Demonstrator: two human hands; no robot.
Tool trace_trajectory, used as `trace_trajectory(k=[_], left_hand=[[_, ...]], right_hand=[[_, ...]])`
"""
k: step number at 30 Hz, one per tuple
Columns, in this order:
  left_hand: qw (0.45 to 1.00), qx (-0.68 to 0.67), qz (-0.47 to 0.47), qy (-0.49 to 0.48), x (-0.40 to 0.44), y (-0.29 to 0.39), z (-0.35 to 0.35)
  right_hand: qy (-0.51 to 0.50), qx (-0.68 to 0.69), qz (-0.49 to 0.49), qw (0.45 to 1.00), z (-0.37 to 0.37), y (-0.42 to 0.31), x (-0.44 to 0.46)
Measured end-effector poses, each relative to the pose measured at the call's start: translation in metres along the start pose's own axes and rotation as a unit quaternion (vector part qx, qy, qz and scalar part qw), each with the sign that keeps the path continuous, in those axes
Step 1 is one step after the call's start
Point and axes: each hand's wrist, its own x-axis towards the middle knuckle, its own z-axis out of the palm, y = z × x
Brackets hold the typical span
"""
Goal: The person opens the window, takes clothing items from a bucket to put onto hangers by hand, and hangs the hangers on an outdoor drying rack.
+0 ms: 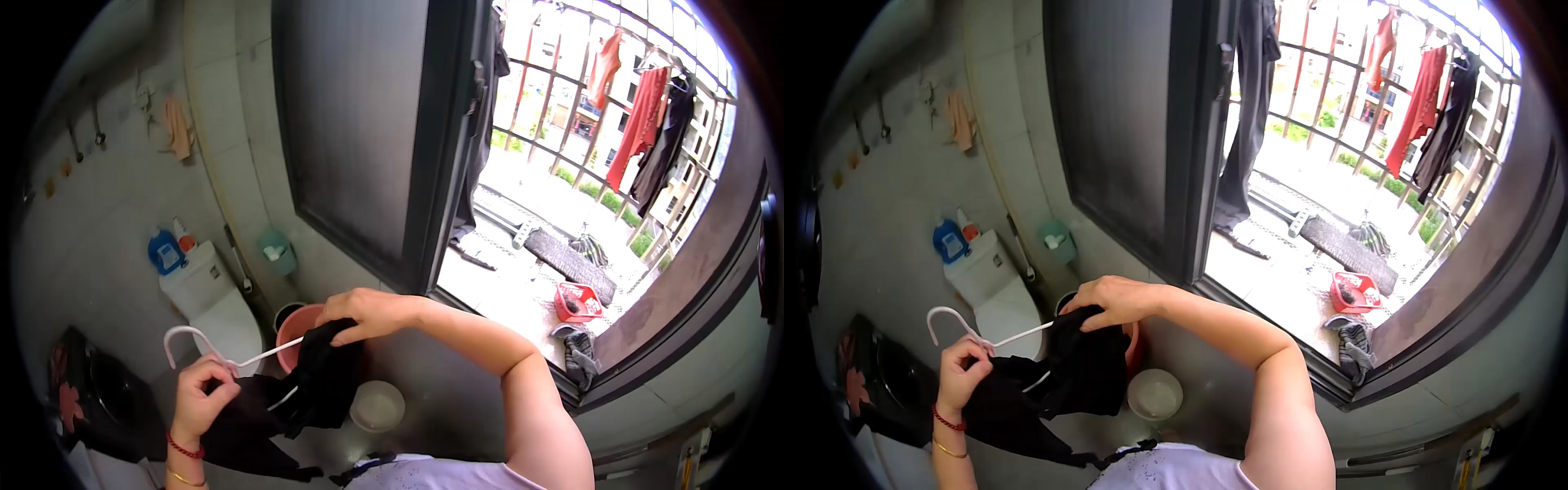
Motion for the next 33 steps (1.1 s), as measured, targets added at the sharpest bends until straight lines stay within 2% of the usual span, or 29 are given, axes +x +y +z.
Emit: trace_trajectory(k=[2, 5, 6, 9, 10, 13, 14, 17, 18, 21, 22, 26, 29, 30, 32, 33], left_hand=[[1.000, -0.019, 0.009, 0.011, 0.016, 0.005, 0.000], [0.998, -0.038, 0.045, 0.007, 0.037, 0.019, 0.002], [0.997, -0.033, 0.066, -0.003, 0.045, 0.026, 0.005], [0.993, -0.040, 0.105, -0.045, 0.070, 0.034, 0.012], [0.990, -0.015, 0.136, -0.041, 0.078, 0.032, 0.014], [0.980, -0.033, 0.180, -0.073, 0.106, 0.035, 0.022], [0.975, -0.020, 0.202, -0.089, 0.114, 0.040, 0.028], [0.962, -0.044, 0.242, -0.118, 0.141, 0.051, 0.043], [0.954, -0.057, 0.265, -0.128, 0.153, 0.050, 0.049], [0.933, -0.086, 0.314, -0.151, 0.178, 0.063, 0.074], [0.923, -0.101, 0.336, -0.160, 0.184, 0.068, 0.082], [0.875, -0.101, 0.448, -0.154, 0.208, 0.083, 0.123], [0.843, -0.120, 0.499, -0.160, 0.218, 0.100, 0.146], [0.832, -0.120, 0.522, -0.143, 0.222, 0.107, 0.154], [0.822, -0.117, 0.544, -0.123, 0.228, 0.119, 0.170], [0.822, -0.111, 0.545, -0.121, 0.231, 0.126, 0.176]], right_hand=[[-0.001, 0.049, 0.009, 0.999, -0.024, -0.003, -0.016], [0.076, -0.107, 0.022, 0.991, -0.048, -0.002, -0.039], [0.038, 0.015, 0.177, 0.983, -0.060, -0.012, -0.050], [-0.059, 0.165, 0.173, 0.969, -0.069, -0.026, -0.078], [-0.058, 0.198, 0.155, 0.966, -0.065, -0.031, -0.086], [0.014, 0.248, 0.223, 0.943, -0.062, -0.065, -0.103], [0.018, 0.290, 0.242, 0.926, -0.061, -0.079, -0.108], [0.155, 0.385, 0.280, 0.866, -0.053, -0.129, -0.118], [0.168, 0.422, 0.284, 0.844, -0.052, -0.144, -0.120], [0.240, 0.332, 0.287, 0.866, -0.040, -0.185, -0.123], [0.298, 0.355, 0.302, 0.833, -0.034, -0.199, -0.120], [0.457, 0.479, 0.248, 0.707, -0.006, -0.235, -0.123], [0.465, 0.500, 0.187, 0.706, 0.008, -0.255, -0.130], [0.497, 0.515, 0.145, 0.683, 0.017, -0.255, -0.132], [0.591, 0.382, 0.154, 0.694, 0.030, -0.256, -0.140], [0.597, 0.408, 0.104, 0.683, 0.025, -0.261, -0.135]])
